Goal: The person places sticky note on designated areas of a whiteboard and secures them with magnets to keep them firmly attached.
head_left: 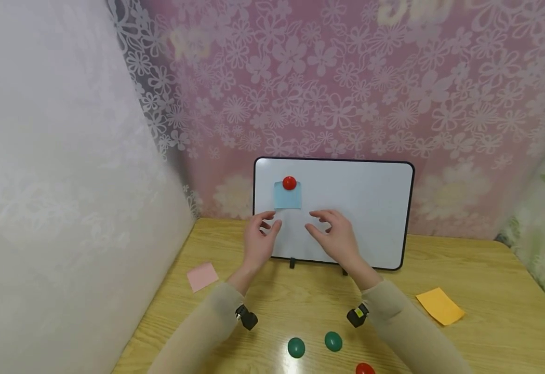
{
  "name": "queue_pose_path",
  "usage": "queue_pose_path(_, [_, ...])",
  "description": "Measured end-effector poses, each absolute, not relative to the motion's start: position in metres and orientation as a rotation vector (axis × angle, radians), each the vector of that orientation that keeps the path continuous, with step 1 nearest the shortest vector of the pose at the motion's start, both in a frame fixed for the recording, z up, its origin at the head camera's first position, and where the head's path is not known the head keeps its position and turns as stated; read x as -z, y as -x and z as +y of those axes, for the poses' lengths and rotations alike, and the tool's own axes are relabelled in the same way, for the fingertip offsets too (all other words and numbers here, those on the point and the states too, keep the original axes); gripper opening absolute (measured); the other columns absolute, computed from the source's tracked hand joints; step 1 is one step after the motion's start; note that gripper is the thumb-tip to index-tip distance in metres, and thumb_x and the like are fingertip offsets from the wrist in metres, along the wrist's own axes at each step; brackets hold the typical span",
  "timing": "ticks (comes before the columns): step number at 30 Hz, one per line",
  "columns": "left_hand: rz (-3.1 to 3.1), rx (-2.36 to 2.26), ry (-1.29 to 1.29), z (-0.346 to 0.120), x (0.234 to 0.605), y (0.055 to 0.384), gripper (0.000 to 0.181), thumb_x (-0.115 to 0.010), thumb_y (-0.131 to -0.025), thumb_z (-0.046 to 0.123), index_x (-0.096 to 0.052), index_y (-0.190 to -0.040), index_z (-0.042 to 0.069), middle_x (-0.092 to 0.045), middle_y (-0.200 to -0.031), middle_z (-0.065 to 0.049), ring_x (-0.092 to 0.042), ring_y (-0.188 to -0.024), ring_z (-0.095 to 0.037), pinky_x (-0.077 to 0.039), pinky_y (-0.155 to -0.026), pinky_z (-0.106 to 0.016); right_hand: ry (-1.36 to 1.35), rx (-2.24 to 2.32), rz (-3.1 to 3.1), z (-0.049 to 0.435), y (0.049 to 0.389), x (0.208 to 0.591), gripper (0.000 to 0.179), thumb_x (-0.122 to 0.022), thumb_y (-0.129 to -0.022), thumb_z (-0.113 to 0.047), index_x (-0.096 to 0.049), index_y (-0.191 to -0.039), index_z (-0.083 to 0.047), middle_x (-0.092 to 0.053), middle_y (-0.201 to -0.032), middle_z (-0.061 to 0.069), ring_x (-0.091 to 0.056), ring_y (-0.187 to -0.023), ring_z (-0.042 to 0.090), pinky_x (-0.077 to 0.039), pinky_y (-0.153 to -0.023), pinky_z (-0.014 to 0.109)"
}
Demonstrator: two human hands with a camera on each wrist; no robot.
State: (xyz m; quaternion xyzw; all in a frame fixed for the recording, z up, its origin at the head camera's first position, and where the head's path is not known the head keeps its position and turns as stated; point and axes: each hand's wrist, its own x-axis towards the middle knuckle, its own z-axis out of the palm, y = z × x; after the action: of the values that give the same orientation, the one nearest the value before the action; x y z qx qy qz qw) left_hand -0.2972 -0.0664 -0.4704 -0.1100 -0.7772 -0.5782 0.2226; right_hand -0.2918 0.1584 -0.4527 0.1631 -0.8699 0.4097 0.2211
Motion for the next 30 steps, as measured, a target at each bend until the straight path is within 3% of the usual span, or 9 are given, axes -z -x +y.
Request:
queue_pose_path(16, [-2.377, 1.640, 0.460, -0.079, 0.497, 0.254, 0.039, -0.074, -0.105, 0.030, -0.070, -0.134, 0.005, -0.067, -0.129, -0.017, -0.061, -0.094, -0.021, -0.051, -0.073, -0.030, -0.531, -1.182, -2.494, 0.186, 0.258, 0.472, 0.036, -0.080, -0.099, -0.023, -0.075, -0.130, -0.006, -0.070, -0.129, 0.010, -0.067, -0.111, 0.037, -0.061, -0.081, 0.046])
queue_pose_path(22, [-2.490, 1.622, 0.544, -0.082, 0.502, 0.249, 0.038, -0.073, -0.105, 0.029, -0.070, -0.134, 0.005, -0.067, -0.129, -0.018, -0.063, -0.097, -0.021, -0.055, -0.079, -0.033, -0.631, -1.151, -2.629, 0.200, 0.248, 0.478, 0.036, -0.080, -0.100, -0.024, -0.076, -0.130, -0.006, -0.073, -0.128, 0.009, -0.068, -0.110, 0.033, -0.061, -0.082, 0.047])
queue_pose_path(30, [-2.633, 1.664, 0.602, -0.086, 0.513, 0.239, 0.034, -0.072, -0.106, 0.032, -0.073, -0.131, 0.009, -0.069, -0.117, 0.001, -0.064, -0.099, -0.017, -0.056, -0.079, -0.033, -0.796, -1.227, -2.762, 0.224, 0.232, 0.486, 0.030, -0.077, -0.102, -0.025, -0.077, -0.126, -0.006, -0.075, -0.121, 0.010, -0.068, -0.100, 0.019, -0.057, -0.078, 0.031])
